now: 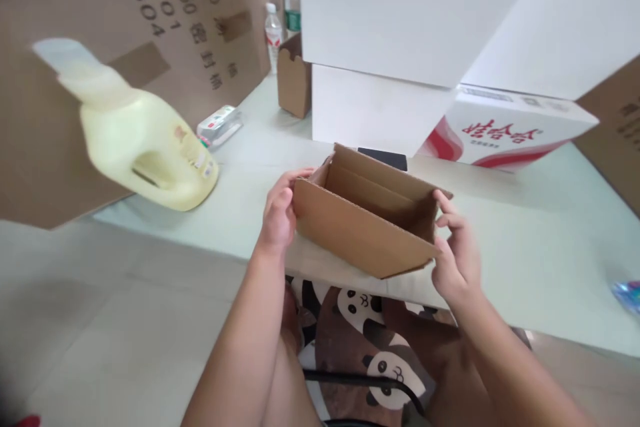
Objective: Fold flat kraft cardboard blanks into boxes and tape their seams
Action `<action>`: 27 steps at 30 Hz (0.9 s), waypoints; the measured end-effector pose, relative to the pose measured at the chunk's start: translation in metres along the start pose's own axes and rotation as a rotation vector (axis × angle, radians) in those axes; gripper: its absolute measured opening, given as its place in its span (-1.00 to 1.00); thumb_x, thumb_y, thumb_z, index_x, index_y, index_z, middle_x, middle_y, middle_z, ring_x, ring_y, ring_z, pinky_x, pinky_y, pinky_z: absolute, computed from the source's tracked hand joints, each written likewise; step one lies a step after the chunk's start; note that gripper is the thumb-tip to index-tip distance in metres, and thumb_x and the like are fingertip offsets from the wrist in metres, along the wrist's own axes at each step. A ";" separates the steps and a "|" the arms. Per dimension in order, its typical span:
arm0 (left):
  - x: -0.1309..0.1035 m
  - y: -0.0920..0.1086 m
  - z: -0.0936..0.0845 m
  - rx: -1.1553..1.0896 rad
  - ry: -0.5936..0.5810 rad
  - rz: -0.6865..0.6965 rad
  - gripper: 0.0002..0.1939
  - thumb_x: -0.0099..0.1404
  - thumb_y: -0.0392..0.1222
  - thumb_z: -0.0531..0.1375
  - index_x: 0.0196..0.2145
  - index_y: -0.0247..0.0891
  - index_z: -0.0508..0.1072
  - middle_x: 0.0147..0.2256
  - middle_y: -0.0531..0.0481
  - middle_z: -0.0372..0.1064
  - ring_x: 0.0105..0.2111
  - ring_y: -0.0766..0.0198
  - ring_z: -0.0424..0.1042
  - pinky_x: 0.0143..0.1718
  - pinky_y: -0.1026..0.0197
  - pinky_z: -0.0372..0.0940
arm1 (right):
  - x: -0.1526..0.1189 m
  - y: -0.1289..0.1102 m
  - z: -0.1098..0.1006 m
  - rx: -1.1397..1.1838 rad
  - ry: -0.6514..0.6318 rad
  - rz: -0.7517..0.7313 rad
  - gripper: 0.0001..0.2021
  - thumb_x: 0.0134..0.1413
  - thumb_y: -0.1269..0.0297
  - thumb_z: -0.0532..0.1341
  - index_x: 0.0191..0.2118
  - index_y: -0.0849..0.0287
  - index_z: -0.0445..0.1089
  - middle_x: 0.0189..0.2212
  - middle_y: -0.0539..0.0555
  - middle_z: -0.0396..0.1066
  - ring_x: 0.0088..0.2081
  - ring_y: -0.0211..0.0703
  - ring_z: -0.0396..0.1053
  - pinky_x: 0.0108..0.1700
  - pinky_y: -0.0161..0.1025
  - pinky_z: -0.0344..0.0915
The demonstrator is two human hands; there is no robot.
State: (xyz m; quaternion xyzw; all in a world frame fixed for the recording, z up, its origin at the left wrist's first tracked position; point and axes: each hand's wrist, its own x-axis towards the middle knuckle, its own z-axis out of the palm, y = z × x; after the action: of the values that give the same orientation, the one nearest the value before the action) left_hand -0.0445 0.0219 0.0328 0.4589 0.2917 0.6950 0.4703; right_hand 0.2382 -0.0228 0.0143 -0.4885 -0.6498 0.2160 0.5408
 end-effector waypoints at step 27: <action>0.007 -0.023 0.016 0.434 0.112 0.005 -0.76 0.23 -0.03 0.31 -0.16 -0.09 0.64 0.03 -0.05 0.51 0.13 0.08 0.42 0.22 0.07 0.22 | -0.021 0.014 0.013 0.238 0.042 -0.022 -0.67 0.35 0.03 -0.01 -0.12 -0.07 0.50 0.12 0.08 0.30 0.20 0.11 0.27 0.26 0.22 0.18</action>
State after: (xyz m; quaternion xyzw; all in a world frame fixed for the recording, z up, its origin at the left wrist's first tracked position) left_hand -0.0220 0.0368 0.0223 0.5110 0.4589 0.6414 0.3418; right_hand 0.2303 -0.0315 -0.0114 -0.4180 -0.6135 0.2756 0.6107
